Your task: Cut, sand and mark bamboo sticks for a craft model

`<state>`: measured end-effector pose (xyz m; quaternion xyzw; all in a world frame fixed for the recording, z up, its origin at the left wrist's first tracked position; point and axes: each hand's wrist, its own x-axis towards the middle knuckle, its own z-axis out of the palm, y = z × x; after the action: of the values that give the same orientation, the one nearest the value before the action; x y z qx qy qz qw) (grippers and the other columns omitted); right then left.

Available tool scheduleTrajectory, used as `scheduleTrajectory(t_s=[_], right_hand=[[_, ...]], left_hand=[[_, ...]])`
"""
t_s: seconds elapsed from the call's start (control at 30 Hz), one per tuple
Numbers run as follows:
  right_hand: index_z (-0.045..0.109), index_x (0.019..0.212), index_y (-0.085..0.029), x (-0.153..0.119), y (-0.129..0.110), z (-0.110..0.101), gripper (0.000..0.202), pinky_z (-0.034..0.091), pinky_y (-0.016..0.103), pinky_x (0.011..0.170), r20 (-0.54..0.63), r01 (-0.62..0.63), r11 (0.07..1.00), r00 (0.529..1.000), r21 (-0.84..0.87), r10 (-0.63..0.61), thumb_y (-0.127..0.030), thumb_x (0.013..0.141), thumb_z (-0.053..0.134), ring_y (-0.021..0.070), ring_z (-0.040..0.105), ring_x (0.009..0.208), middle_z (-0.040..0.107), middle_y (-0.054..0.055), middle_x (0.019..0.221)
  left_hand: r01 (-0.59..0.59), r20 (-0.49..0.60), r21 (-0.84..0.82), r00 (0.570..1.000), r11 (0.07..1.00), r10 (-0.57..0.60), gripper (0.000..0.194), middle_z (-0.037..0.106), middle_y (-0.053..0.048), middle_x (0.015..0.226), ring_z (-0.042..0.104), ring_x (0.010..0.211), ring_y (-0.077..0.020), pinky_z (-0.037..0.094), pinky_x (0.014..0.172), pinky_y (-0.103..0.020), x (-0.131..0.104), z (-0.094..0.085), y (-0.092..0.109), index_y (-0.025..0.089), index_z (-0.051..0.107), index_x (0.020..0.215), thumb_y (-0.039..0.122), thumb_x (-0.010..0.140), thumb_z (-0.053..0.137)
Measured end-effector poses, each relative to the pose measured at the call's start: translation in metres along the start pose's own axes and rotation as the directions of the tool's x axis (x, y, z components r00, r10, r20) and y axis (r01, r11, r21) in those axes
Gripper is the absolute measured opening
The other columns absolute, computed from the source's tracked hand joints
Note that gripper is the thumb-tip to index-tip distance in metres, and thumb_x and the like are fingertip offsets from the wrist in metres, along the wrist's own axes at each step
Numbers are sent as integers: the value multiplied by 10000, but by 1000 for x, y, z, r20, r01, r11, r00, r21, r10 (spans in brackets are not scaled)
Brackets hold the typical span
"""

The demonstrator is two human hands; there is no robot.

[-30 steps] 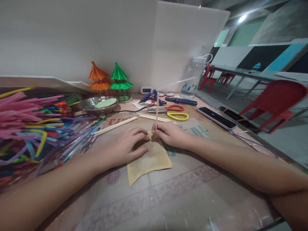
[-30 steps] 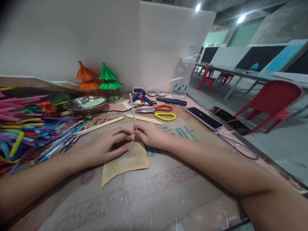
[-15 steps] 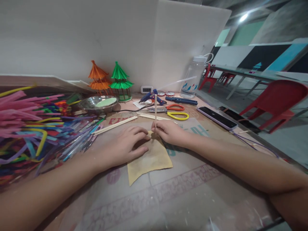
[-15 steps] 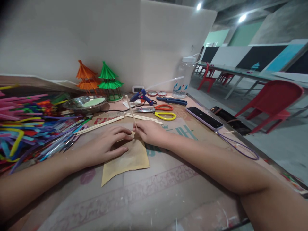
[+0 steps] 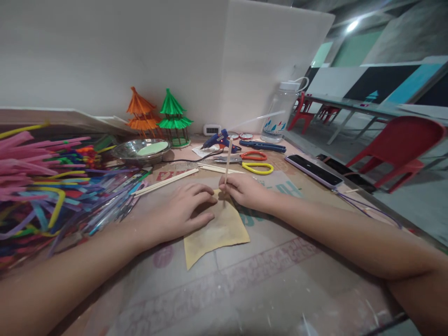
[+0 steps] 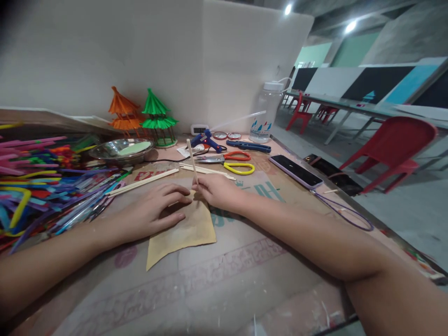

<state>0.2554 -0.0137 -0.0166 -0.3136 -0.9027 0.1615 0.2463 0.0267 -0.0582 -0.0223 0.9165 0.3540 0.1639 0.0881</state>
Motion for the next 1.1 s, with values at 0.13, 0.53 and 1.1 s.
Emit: scheduleTrajectory(t_s=[0.13, 0.53, 1.1], right_hand=[[621, 885, -177, -1, 0, 1, 165, 437, 275, 753, 36, 39, 998, 999, 38, -41, -192, 963, 477, 176, 622, 801, 707, 54, 856], [624, 872, -170, -1, 1, 2, 165, 417, 261, 715, 10, -8, 1000, 1000, -6, 8, -188, 957, 484, 168, 600, 759, 687, 50, 816], [631, 884, -175, -3, -2, 1, 160, 438, 273, 773, 44, 72, 997, 996, -7, -71, -176, 961, 490, 178, 636, 828, 713, 59, 869]], left_hand=[[-6, 6, 7, 1000, 1000, 6, 299, 602, -81, 1244, 525, 1206, -254, 441, 1045, -433, 0, 0, 0, 234, 635, 1187, 411, 977, 517], [-4, -6, 14, 1000, 1000, 4, 301, 604, -82, 1243, 530, 1204, -261, 443, 1041, -436, 1, 1, -1, 238, 639, 1186, 415, 969, 529], [-16, -17, 8, 1000, 1000, 16, 305, 614, -81, 1238, 532, 1197, -257, 445, 1035, -429, 0, 0, -1, 225, 642, 1188, 405, 972, 523]])
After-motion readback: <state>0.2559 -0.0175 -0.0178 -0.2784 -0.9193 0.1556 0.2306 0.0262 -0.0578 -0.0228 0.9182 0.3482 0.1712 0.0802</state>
